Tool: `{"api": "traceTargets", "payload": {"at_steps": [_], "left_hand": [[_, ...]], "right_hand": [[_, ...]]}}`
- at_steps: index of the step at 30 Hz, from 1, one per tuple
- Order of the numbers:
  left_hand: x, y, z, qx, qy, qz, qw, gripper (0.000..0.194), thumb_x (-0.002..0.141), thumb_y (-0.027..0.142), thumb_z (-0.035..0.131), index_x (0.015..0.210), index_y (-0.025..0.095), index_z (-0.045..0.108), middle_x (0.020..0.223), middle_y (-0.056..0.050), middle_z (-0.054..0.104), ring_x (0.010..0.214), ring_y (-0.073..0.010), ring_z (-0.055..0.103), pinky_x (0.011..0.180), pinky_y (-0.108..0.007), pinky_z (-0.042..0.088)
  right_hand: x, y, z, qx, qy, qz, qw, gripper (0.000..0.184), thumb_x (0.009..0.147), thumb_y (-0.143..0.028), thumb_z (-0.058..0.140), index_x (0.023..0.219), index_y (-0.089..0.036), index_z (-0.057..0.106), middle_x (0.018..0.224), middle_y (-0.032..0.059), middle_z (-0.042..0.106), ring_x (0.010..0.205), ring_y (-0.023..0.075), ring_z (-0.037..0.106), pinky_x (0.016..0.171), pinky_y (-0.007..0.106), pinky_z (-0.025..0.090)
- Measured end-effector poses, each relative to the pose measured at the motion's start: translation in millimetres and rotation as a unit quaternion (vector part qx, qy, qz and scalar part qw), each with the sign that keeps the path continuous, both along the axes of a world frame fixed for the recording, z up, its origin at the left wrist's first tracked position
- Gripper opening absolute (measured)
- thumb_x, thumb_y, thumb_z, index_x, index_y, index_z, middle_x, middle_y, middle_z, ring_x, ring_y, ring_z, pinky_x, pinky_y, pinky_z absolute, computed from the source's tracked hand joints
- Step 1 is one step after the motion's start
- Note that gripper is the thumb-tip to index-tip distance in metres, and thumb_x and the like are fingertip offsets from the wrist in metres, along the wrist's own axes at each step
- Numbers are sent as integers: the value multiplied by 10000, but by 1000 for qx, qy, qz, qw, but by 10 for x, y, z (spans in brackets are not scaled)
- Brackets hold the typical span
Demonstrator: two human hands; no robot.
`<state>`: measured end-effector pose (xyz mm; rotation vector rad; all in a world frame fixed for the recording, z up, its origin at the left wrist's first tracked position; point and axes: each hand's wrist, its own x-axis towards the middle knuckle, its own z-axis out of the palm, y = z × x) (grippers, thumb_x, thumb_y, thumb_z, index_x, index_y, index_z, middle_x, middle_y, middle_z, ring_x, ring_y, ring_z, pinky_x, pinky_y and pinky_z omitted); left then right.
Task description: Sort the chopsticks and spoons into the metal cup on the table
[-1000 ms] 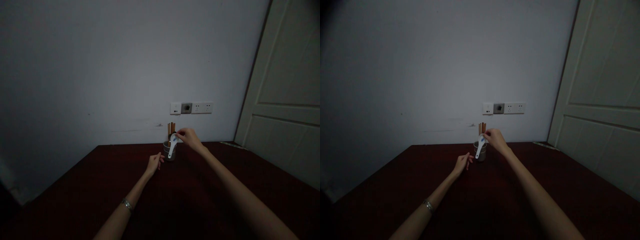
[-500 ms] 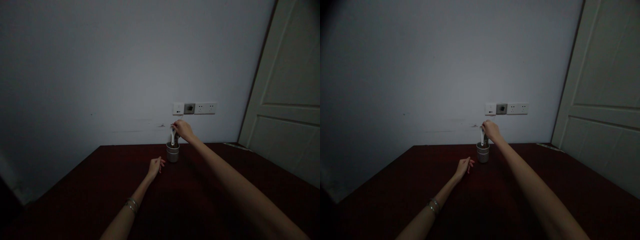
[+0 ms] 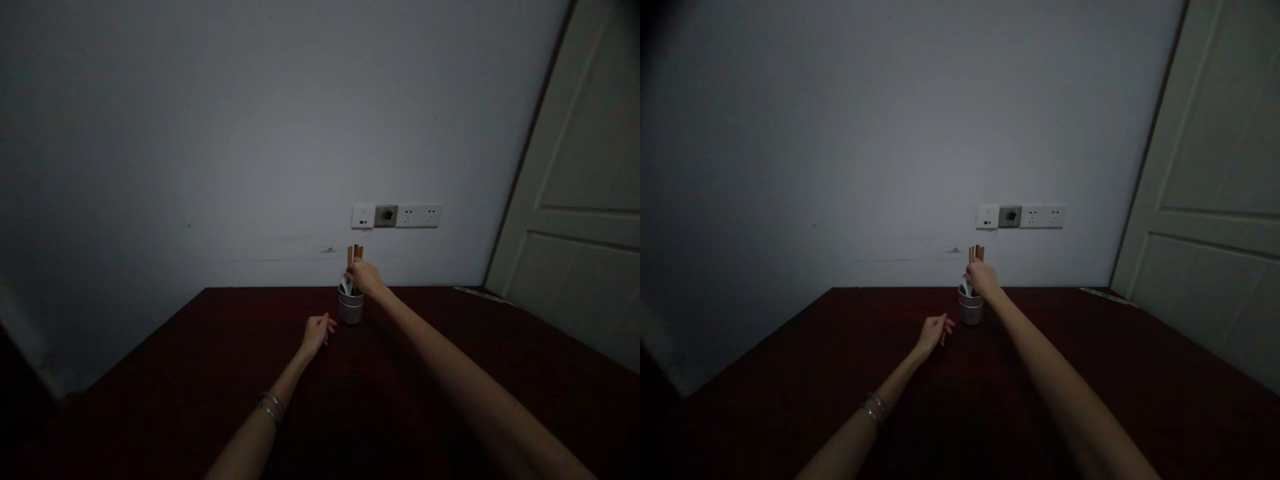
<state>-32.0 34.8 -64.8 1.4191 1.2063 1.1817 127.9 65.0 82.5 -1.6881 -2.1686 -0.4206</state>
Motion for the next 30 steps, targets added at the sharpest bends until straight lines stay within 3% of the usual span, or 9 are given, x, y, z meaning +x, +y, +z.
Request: {"api": "traceTargets", "payload": {"at_steps": [9, 30], "left_hand": [[7, -10, 18, -2, 14, 3, 1000, 437, 842, 383, 350, 701, 68, 619, 497, 15, 489, 317, -40, 341, 299, -173, 292], [10, -38, 38, 14, 30, 1, 999, 421, 849, 335, 344, 683, 70, 626, 496, 0, 500, 325, -47, 354, 309, -172, 291]], "right_hand": [[-29, 5, -133, -16, 6, -10, 1000, 224, 805, -313, 512, 921, -182, 654, 997, 106, 609, 894, 211, 587, 703, 270, 429], [-48, 20, -138, -46, 2, -12, 999, 232, 777, -292, 526, 929, -165, 649, 992, 128, 614, 888, 240, 594, 697, 308, 440]]}}
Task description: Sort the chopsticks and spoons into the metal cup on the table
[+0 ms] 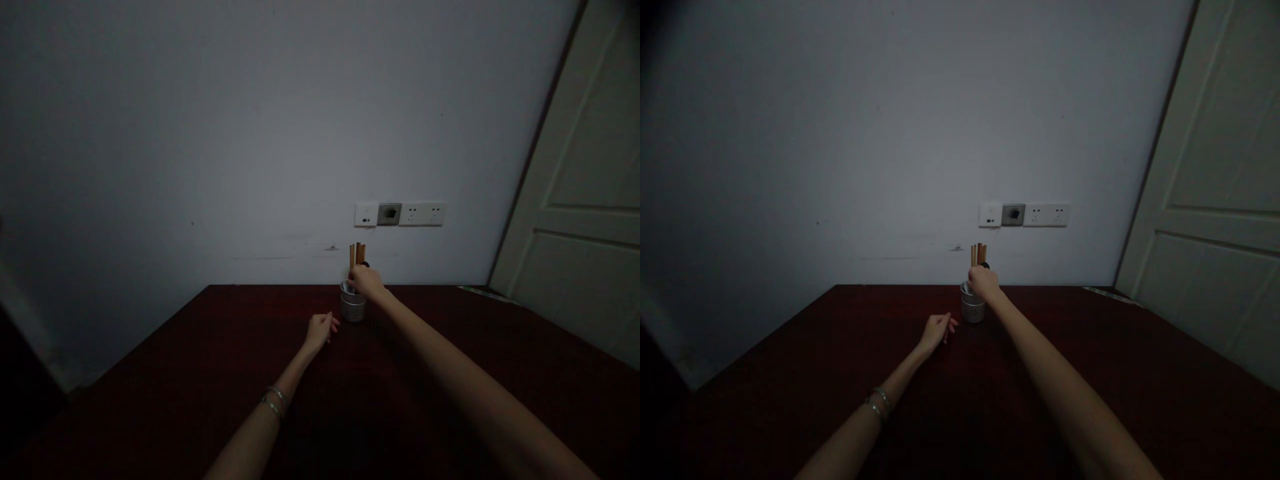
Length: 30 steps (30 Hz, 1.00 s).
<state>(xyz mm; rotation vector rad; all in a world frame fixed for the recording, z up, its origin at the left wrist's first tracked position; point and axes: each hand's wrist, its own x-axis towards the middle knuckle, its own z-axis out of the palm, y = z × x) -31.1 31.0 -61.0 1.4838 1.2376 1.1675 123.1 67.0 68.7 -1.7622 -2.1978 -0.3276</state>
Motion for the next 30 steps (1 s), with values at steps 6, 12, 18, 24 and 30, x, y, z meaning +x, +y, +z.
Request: {"api": "traceTargets", "payload": {"at_steps": [6, 12, 18, 24, 30], "left_hand": [[-2, 5, -8, -8, 8, 4, 1000, 438, 845, 370, 353, 685, 72, 630, 497, 1, 507, 327, -45, 355, 320, -174, 296], [-11, 28, -32, -10, 5, 1, 1000, 427, 847, 359, 353, 690, 72, 628, 497, 4, 503, 327, -44, 349, 316, -171, 299], [-5, -4, -1, -5, 6, 4, 1000, 432, 844, 365, 349, 681, 72, 621, 493, 7, 494, 329, -46, 355, 313, -174, 296], [-34, 13, -50, 16, 1, -13, 1000, 423, 837, 359, 342, 682, 74, 613, 493, 8, 486, 337, -52, 364, 314, -176, 303], [-46, 58, -117, 30, 11, -14, 999, 430, 829, 388, 345, 675, 81, 603, 497, 8, 487, 332, -53, 361, 326, -182, 306]], "right_hand": [[8, 7, 7, -5, -8, -3, 1000, 218, 779, -274, 522, 935, -180, 643, 1004, 116, 613, 896, 220, 590, 706, 291, 432], [29, -21, 24, -12, -4, 3, 1000, 217, 785, -318, 530, 897, -179, 651, 978, 115, 626, 902, 212, 588, 701, 272, 426], [69, -59, 82, 1, 12, 0, 1000, 242, 778, -334, 534, 917, -178, 656, 1000, 107, 630, 909, 198, 581, 698, 251, 412], [178, -211, 147, 43, 60, 10, 997, 302, 834, -384, 427, 904, -203, 659, 955, 73, 651, 866, 181, 587, 660, 233, 391], [472, -546, -109, 101, 157, -13, 982, 373, 853, -444, 373, 902, -208, 658, 877, 50, 673, 780, 161, 602, 633, 223, 386]]}}
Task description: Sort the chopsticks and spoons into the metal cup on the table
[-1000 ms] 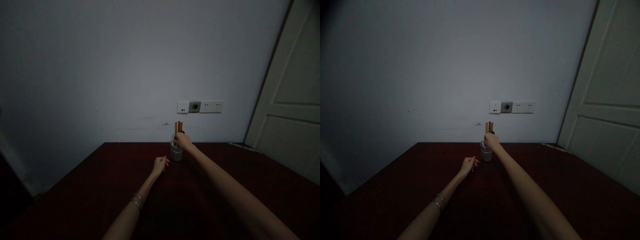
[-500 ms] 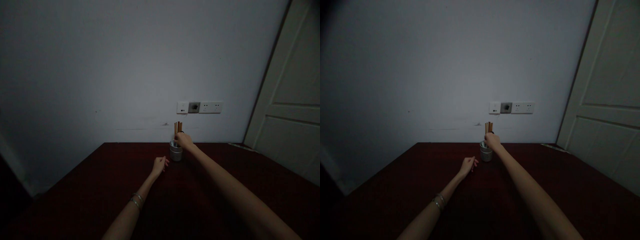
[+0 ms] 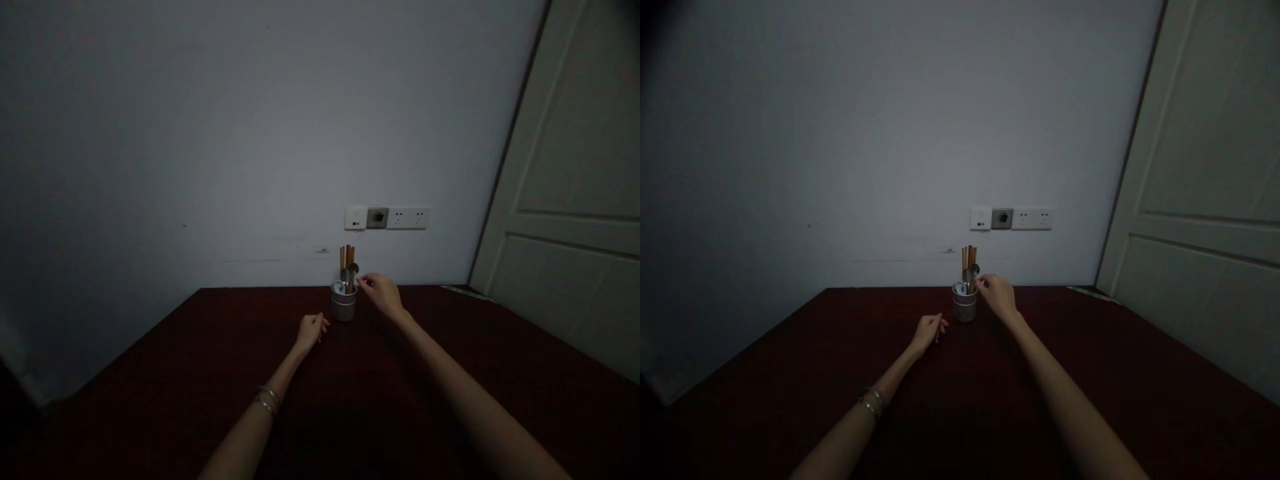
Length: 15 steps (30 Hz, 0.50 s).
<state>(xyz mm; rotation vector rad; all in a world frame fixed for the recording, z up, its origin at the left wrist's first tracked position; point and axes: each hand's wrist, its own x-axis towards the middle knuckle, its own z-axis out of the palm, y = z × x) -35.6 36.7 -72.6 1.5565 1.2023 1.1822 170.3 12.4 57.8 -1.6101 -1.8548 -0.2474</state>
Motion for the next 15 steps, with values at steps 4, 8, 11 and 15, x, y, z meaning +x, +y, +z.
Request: {"api": "traceTargets", "payload": {"at_steps": [4, 8, 11, 15], "left_hand": [[-7, -21, 4, 13, 23, 3, 1000, 432, 825, 402, 344, 682, 89, 604, 510, 4, 498, 352, -60, 379, 353, -184, 320], [-8, -83, 46, 31, 72, 16, 997, 435, 822, 405, 340, 670, 99, 610, 526, -4, 514, 389, -71, 412, 388, -184, 330], [-1, -142, 94, 54, 110, 36, 992, 424, 823, 387, 341, 661, 109, 616, 537, -14, 536, 437, -93, 460, 443, -195, 352], [10, -234, 173, 108, 173, 62, 977, 399, 835, 343, 342, 655, 130, 626, 624, -44, 600, 596, -139, 552, 572, -221, 392]], "right_hand": [[208, -237, -294, -12, 38, -26, 999, 358, 848, -450, 378, 918, -227, 649, 930, 38, 672, 817, 169, 608, 655, 230, 403], [340, -398, -592, -91, 25, -32, 995, 341, 838, -433, 400, 983, -227, 630, 974, 48, 662, 880, 193, 606, 692, 256, 425], [396, -455, -817, -127, 5, -21, 992, 350, 832, -389, 426, 1050, -183, 607, 1054, 84, 631, 983, 212, 569, 792, 277, 421], [420, -501, -1053, -136, -7, 21, 991, 348, 834, -319, 439, 1075, -130, 603, 1103, 129, 600, 1045, 210, 537, 885, 278, 386]]}}
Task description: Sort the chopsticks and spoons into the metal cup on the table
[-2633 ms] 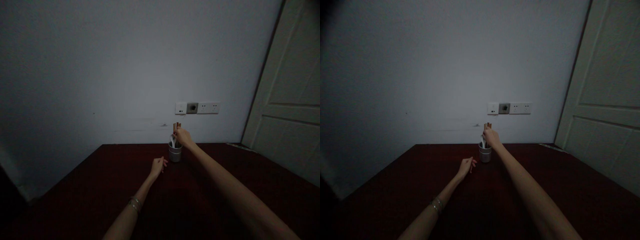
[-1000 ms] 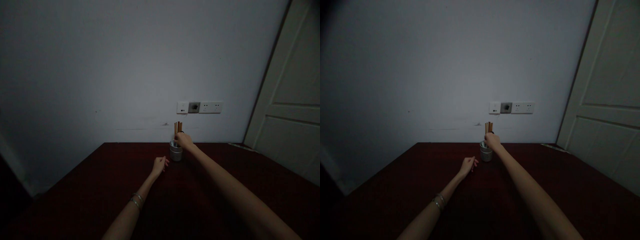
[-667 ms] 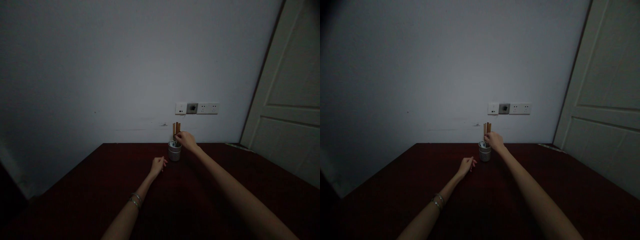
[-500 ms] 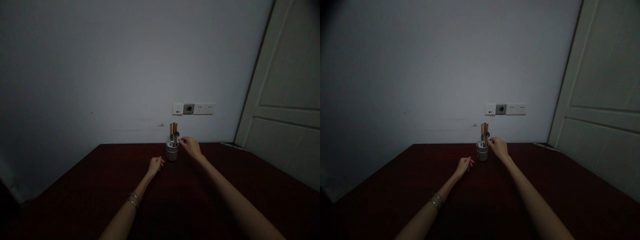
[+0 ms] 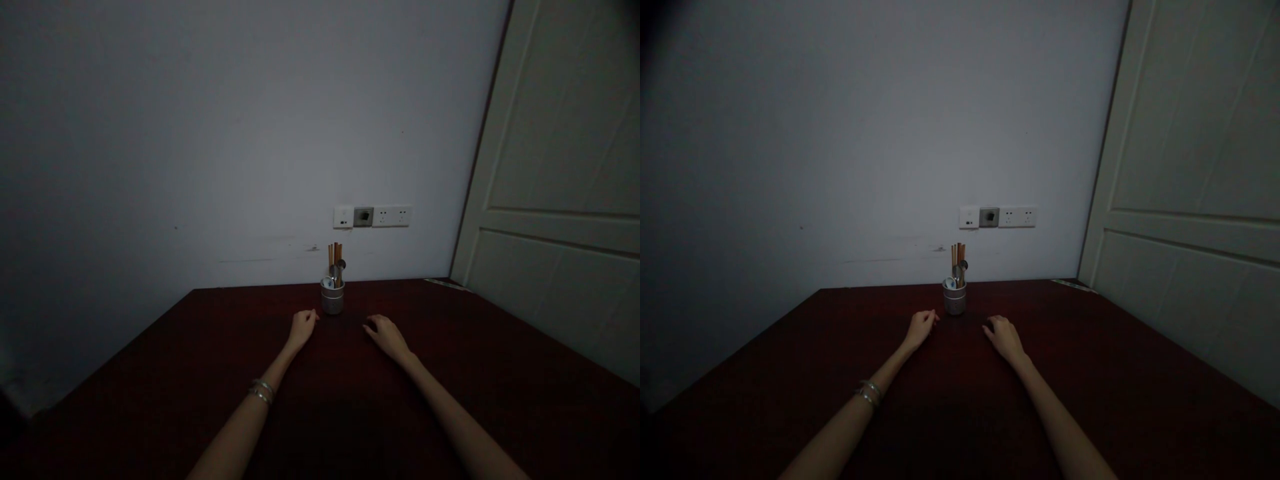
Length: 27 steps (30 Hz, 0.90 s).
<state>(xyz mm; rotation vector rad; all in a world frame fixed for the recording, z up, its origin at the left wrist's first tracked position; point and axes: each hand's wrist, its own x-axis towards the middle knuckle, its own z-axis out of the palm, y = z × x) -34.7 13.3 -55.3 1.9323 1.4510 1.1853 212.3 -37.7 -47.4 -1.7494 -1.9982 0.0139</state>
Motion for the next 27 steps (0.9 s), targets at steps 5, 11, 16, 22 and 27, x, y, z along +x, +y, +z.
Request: {"api": "traceTargets", "payload": {"at_steps": [5, 11, 16, 22, 27], "left_hand": [[32, -145, 64, 50, 149, 65, 985, 347, 853, 309, 355, 736, 147, 639, 824, -82, 637, 815, -168, 566, 755, -258, 389], [74, -282, 30, 82, 270, -13, 959, 291, 842, 249, 378, 905, 166, 649, 1095, -90, 594, 1074, -186, 480, 924, -291, 339], [52, -280, 4, 72, 287, -35, 955, 330, 804, 191, 405, 1066, 147, 601, 1147, -98, 570, 1105, -194, 465, 956, -308, 331], [25, -256, -23, 79, 288, -48, 953, 348, 803, 194, 400, 1090, 131, 588, 1181, -114, 545, 1127, -197, 451, 969, -304, 321], [17, -254, -35, 85, 287, -50, 953, 352, 803, 192, 400, 1091, 115, 586, 1179, -124, 544, 1125, -200, 451, 972, -304, 317]], "right_hand": [[-7, -38, -105, 11, -17, 9, 1000, 360, 851, -280, 394, 1093, -114, 603, 1165, 143, 565, 1117, 208, 491, 946, 295, 348], [18, -17, -150, 12, -25, 11, 1000, 377, 845, -259, 383, 1111, -94, 595, 1194, 143, 549, 1153, 205, 462, 974, 298, 330], [28, -14, -164, 16, -20, 18, 1000, 387, 841, -256, 381, 1118, -87, 591, 1206, 144, 541, 1158, 211, 457, 983, 305, 326], [26, -23, -150, 7, -16, 17, 1000, 404, 842, -261, 368, 1137, -80, 576, 1218, 154, 529, 1165, 212, 449, 976, 314, 332], [33, -19, -159, 5, -13, 19, 1000, 403, 841, -259, 369, 1141, -84, 574, 1232, 151, 517, 1176, 212, 437, 980, 315, 328]]}}
